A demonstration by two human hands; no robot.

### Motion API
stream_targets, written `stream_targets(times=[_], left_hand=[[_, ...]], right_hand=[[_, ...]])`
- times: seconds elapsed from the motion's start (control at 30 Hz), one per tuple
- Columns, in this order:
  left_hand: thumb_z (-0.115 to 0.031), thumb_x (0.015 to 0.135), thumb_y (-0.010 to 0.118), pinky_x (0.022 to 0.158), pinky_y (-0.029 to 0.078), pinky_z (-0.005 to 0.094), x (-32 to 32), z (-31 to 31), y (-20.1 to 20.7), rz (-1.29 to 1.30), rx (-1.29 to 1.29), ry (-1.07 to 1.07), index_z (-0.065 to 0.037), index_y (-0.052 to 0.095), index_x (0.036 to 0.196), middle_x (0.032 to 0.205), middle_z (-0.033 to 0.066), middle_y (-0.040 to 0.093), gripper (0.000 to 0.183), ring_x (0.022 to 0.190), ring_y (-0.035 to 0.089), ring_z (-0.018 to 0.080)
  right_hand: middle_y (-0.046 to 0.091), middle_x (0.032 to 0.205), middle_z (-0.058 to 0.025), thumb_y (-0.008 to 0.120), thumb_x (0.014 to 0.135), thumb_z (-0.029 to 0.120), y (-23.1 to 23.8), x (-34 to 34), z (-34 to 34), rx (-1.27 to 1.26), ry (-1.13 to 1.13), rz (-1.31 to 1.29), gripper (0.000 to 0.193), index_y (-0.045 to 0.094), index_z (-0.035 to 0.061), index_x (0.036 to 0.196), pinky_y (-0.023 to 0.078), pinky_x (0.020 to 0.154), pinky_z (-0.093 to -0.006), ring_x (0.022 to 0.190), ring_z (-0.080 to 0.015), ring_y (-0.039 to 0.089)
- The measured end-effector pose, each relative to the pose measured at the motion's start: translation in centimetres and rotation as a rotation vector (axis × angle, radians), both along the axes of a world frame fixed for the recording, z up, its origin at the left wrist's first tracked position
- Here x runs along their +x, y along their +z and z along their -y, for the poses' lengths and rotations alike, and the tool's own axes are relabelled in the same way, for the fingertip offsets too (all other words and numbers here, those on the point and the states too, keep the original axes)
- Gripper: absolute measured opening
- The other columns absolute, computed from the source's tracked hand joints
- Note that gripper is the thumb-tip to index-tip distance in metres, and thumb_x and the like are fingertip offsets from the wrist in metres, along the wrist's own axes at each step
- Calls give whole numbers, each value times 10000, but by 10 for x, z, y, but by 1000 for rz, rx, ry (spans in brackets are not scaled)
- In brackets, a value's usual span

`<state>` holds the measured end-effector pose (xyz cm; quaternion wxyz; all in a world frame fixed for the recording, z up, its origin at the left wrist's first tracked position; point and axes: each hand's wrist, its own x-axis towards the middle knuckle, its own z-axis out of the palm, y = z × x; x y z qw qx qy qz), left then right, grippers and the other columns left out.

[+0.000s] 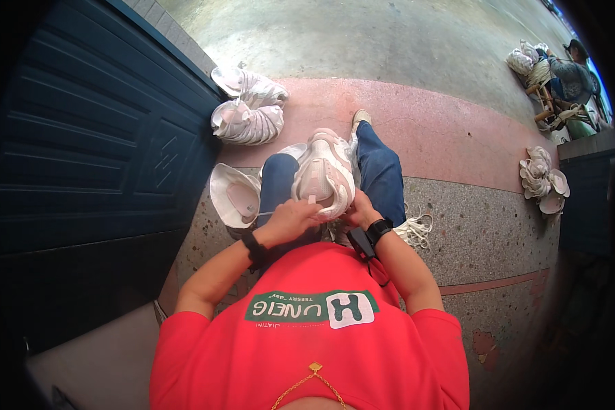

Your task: Lacing a pair of white and pink sneakers.

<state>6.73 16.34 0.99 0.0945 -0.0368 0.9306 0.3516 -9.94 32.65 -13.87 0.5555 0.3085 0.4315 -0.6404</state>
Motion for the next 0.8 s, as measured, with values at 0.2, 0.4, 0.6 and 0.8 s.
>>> stream_targets(times=[0.2,0.4,0.6,0.8], left_hand=[[-279,954,646,710,484,469,-12,-22,-32,-112,-360,33,-269,669,1251,1084,74,636,299,906,648,324],[-267,932,683,702,486,454,-22,-32,-53,-209,-442,74,-240,684,1214,1043,81,624,284,862,644,303],[-265,919,713,752,537,505,-18,-10,-50,-193,-68,409,-61,661,1120,963,161,662,291,852,681,367],[-282,920,670,767,570,540,-55,18,-56,71,-148,500,18,604,977,874,291,712,313,854,717,460]], right_hand=[[648,1289,-129,462,1062,315,2,5,-9,-43,-77,-18,349,635,106,1281,535,973,-509,1149,-321,627],[670,1260,-162,663,972,398,21,-14,-26,278,477,-1029,535,588,19,1342,543,919,-448,1090,-308,672],[665,1160,-243,739,896,360,67,-21,-1,468,836,-1546,510,635,3,1244,538,896,-498,1046,-444,670],[653,1058,-231,710,896,258,58,-11,0,444,871,-1648,346,655,13,1134,544,846,-523,966,-452,670]])
